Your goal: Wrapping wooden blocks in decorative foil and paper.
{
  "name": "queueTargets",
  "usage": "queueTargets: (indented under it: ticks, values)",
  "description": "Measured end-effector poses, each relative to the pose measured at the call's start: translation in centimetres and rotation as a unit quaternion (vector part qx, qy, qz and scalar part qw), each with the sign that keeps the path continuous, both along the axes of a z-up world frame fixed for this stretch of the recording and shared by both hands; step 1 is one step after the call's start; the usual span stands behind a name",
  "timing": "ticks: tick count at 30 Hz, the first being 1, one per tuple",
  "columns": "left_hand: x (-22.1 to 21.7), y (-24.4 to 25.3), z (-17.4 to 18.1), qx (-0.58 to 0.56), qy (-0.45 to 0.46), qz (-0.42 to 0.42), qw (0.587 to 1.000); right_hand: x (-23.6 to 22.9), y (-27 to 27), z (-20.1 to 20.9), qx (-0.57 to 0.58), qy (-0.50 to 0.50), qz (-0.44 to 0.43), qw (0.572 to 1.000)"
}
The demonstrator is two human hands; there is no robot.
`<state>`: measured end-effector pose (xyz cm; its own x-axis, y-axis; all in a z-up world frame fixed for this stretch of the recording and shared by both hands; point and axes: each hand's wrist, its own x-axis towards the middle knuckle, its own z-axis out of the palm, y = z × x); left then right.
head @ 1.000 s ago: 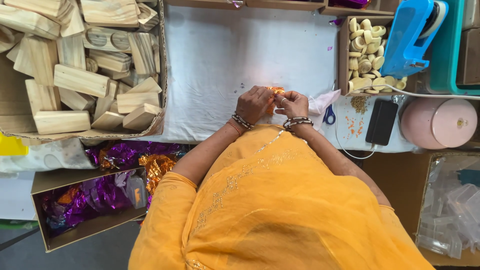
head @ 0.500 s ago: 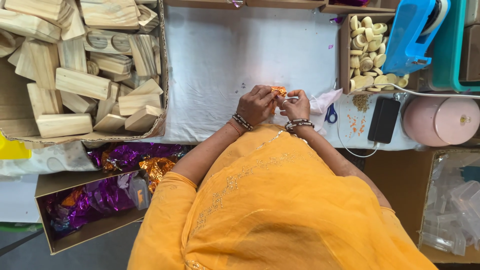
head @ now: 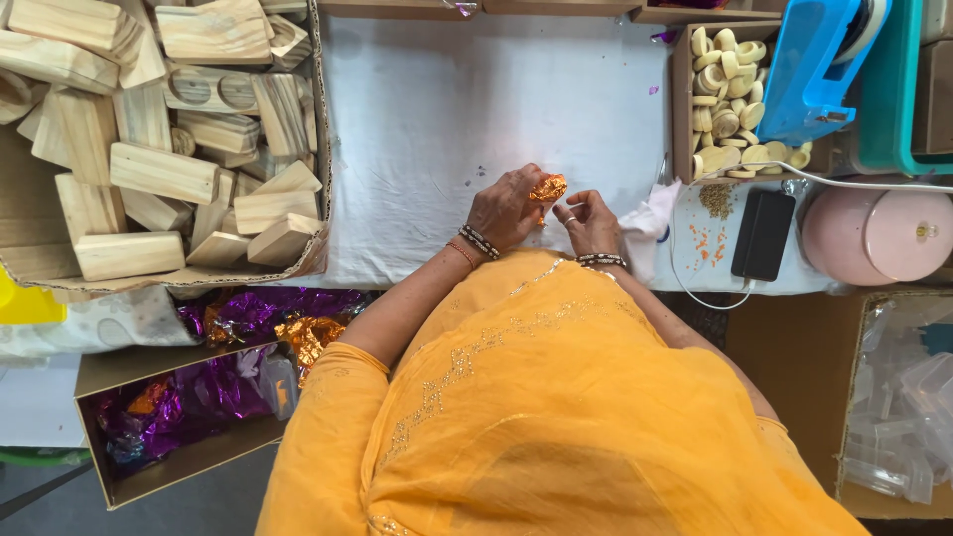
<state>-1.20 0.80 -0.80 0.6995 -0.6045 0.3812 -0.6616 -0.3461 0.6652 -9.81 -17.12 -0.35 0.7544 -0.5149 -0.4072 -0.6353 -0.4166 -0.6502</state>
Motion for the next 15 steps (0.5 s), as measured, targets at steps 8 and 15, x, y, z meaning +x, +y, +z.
queueTargets:
  ticks: [8,15]
  values:
    - [1.0,-0.9,-2.8,0.044,0.148,0.067,0.986,-1.4,-2.6,-3.7,0.053,-0.03,-0.005,0.998]
    - [3.9,-1.0,-10.2,-0.167,0.36,0.174,0.902,-2.0,-4.6,-7.0,0.038,-0.087,-0.015,0.995]
